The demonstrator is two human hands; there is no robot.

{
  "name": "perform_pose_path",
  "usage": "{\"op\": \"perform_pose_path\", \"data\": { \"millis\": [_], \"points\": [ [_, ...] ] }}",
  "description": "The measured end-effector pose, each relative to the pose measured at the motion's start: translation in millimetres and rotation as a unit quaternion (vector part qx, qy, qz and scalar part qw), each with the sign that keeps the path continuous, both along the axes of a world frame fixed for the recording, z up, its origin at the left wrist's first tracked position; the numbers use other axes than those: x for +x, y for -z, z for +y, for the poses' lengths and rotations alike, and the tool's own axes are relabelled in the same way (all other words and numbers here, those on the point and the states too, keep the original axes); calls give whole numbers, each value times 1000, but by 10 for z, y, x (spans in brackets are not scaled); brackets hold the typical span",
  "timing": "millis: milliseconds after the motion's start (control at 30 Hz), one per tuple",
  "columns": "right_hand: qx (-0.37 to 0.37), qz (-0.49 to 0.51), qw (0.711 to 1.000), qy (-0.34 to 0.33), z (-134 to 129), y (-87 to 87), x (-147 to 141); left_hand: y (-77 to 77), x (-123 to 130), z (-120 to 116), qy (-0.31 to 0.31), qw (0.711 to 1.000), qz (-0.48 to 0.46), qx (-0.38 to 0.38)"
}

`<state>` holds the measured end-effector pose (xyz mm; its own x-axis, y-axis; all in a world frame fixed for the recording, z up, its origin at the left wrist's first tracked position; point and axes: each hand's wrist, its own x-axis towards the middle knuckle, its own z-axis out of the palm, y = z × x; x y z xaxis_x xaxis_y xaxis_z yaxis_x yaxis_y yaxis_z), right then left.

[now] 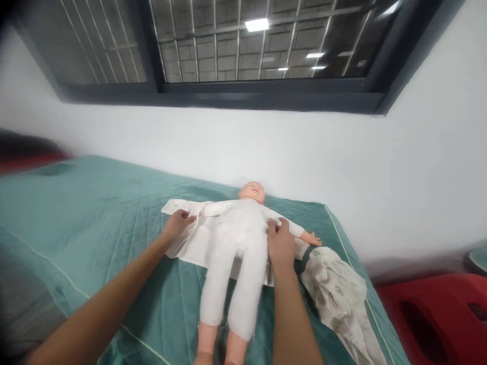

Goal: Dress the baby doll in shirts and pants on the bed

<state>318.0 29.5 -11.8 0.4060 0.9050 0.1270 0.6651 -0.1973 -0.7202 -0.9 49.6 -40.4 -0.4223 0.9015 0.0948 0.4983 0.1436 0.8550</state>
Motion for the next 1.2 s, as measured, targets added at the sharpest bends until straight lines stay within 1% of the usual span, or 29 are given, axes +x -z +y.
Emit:
{"op": "perform_pose_path", "data": {
  "millis": [67,167,233,300,433,567,667,733,867,967,1000,1100,1167,1200],
  "points": [
    [3,53,998,-17,27,24,5,-113,5,42,44,998,-40,-3],
    [11,132,990,-37,45,68,-3,-269,105,109,118,988,-97,-21],
    [26,154,986,-58,41,83,-26,-349,222,150,165,978,-125,-32],
    [41,152,984,-88,31,83,-58,-409,359,187,194,971,-139,-29],
    [45,150,976,-153,30,84,-154,-505,605,250,214,968,-129,14],
    [24,177,962,-208,62,153,-297,-612,724,312,205,973,-95,49],
    [14,188,950,-250,100,251,-394,-689,747,331,207,974,-20,85],
    [6,183,943,-279,129,316,-432,-725,769,298,214,971,41,102],
    [-2,172,938,-301,183,383,-450,-762,902,93,224,960,139,90],
    [-19,171,937,-305,208,366,-440,-796,1050,-159,257,934,239,73],
    [-25,171,936,-307,211,355,-435,-807,1086,-260,274,924,258,76],
    [-15,181,935,-306,207,335,-417,-788,1078,-626,327,907,242,108],
    [3,192,937,-293,195,341,-407,-685,955,-906,350,902,215,133],
    [10,195,939,-283,189,348,-404,-598,863,-1044,350,902,204,152]
  ]
}}
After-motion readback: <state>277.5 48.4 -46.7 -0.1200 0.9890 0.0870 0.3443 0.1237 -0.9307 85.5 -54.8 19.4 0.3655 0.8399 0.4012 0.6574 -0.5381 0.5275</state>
